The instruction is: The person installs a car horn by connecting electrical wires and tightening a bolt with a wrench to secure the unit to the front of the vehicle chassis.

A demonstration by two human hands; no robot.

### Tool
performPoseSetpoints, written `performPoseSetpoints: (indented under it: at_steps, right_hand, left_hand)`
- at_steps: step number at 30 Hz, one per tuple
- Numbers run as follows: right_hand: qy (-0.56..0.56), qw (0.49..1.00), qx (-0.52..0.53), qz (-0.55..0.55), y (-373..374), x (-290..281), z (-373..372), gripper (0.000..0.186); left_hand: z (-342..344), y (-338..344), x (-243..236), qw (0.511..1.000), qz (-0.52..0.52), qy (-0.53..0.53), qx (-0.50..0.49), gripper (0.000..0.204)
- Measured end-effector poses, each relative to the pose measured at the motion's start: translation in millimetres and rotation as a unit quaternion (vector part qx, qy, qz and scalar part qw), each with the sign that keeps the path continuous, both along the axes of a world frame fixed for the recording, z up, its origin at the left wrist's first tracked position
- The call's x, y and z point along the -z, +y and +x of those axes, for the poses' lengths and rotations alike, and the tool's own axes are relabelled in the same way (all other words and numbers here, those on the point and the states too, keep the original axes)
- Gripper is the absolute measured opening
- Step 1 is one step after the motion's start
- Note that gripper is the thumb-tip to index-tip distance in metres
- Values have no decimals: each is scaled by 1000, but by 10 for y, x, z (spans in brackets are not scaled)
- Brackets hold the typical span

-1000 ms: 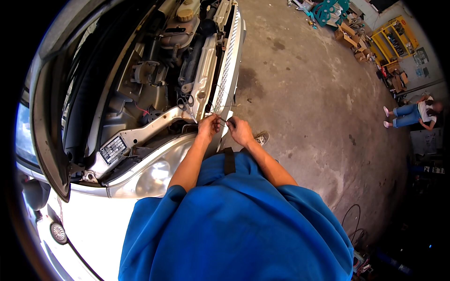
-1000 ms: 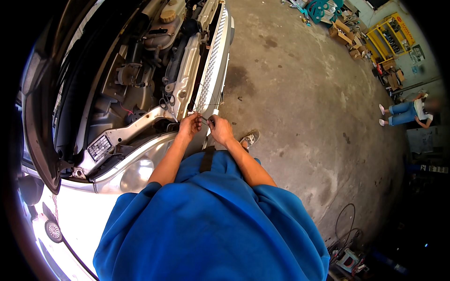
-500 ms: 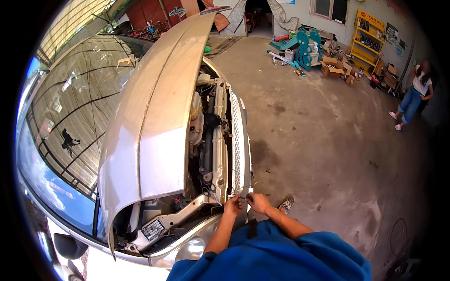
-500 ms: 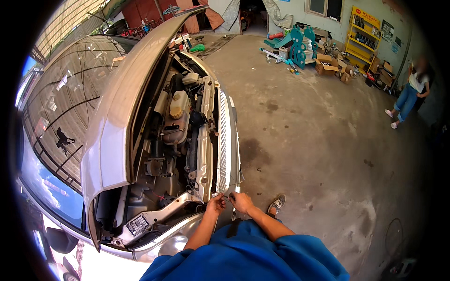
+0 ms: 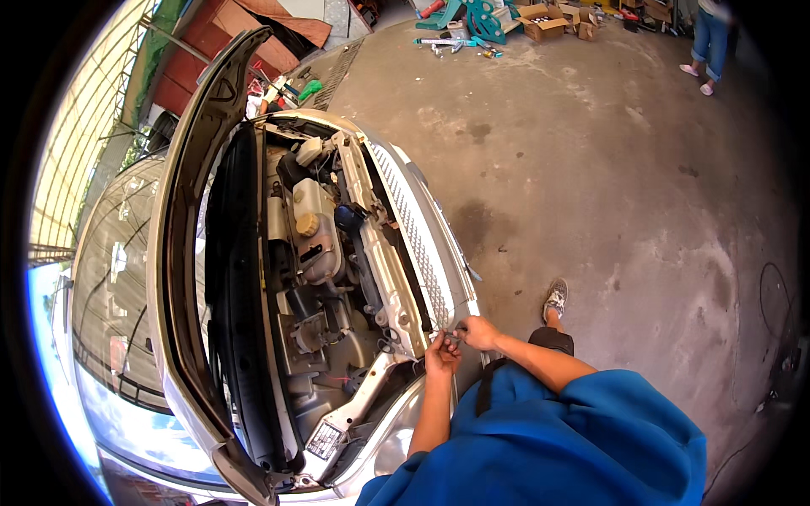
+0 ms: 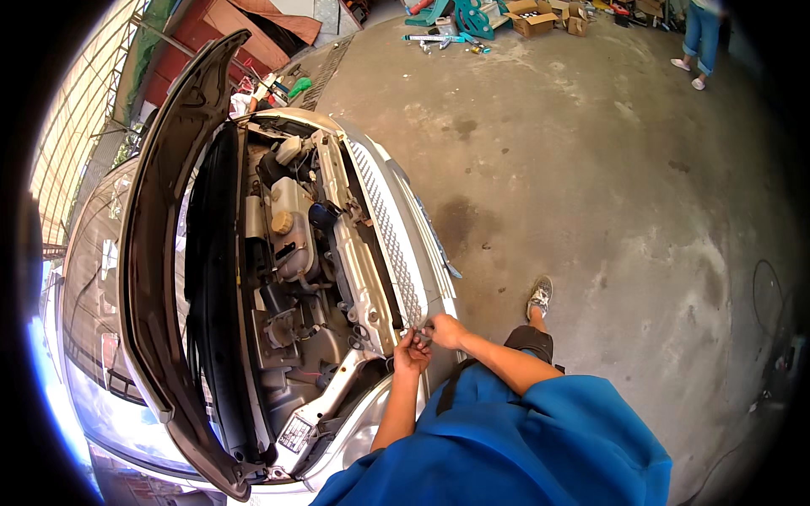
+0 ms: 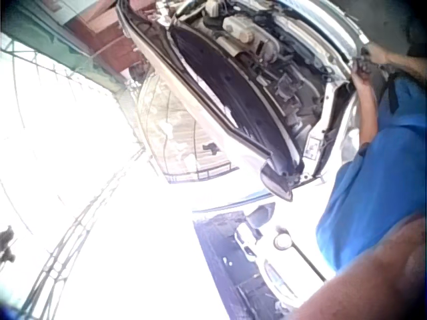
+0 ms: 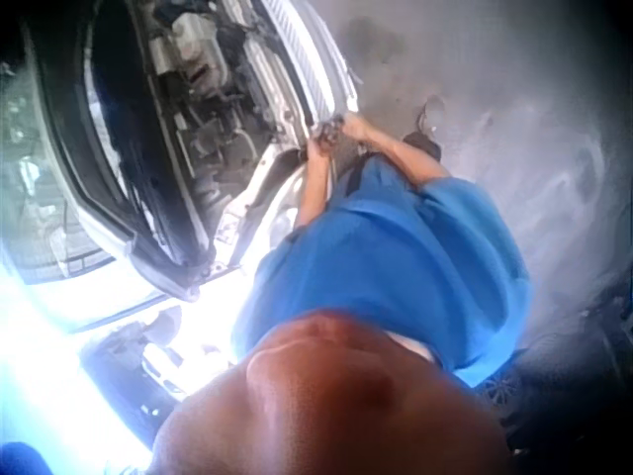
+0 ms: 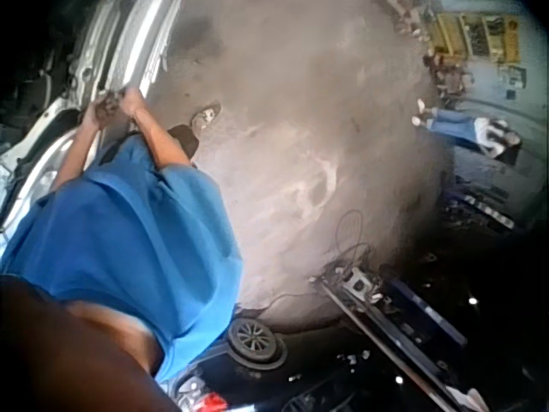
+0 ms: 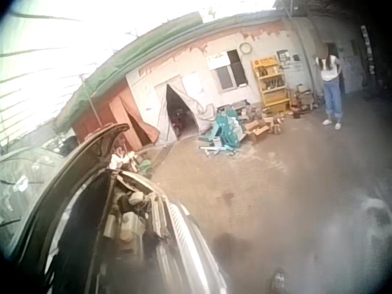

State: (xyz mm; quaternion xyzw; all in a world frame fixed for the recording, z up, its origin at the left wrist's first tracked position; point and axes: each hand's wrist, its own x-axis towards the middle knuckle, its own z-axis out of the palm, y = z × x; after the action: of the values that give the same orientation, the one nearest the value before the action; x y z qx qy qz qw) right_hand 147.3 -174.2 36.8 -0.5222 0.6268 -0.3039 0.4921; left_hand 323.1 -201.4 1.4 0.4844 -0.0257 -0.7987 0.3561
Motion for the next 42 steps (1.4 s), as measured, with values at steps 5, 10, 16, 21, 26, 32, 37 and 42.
performPoseSetpoints:
  at_steps: [5, 10, 16, 21, 26, 32, 37, 42]
  right_hand:
    - [-50, 999, 8, 20, -24, 59, 8, 29]
    - [-87, 995, 9, 45, -88, 57, -40, 28]
    - [-41, 998, -23, 35, -15, -1, -31, 28]
    - [1, 997, -53, 54, 30, -133, -164, 27]
    - [-6, 1000, 7, 21, 121, -147, -108, 26]
    - [16, 999, 30, 31, 149, -187, -71, 26]
    - [37, 999, 31, 23, 208, -267, -33, 26]
    - [49, 999, 15, 16, 210, -196, -23, 24]
  left_hand:
    - [1, -4, -79, 1000, 13, -9, 13, 15]
    - [-49, -32, -146, 1000, 11, -13, 13, 18]
    - [189, -25, 16, 1000, 26, 16, -7, 14]
    - [-11, -63, -17, 999, 10, 4, -45, 15]
    - [-51, -85, -23, 998, -25, 34, -47, 20]
    - [-117, 108, -141, 998, -22, 35, -45, 26]
    - [-114, 140, -33, 998, -41, 27, -41, 20]
    - [-196, 129, -92, 996, -36, 21, -74, 17]
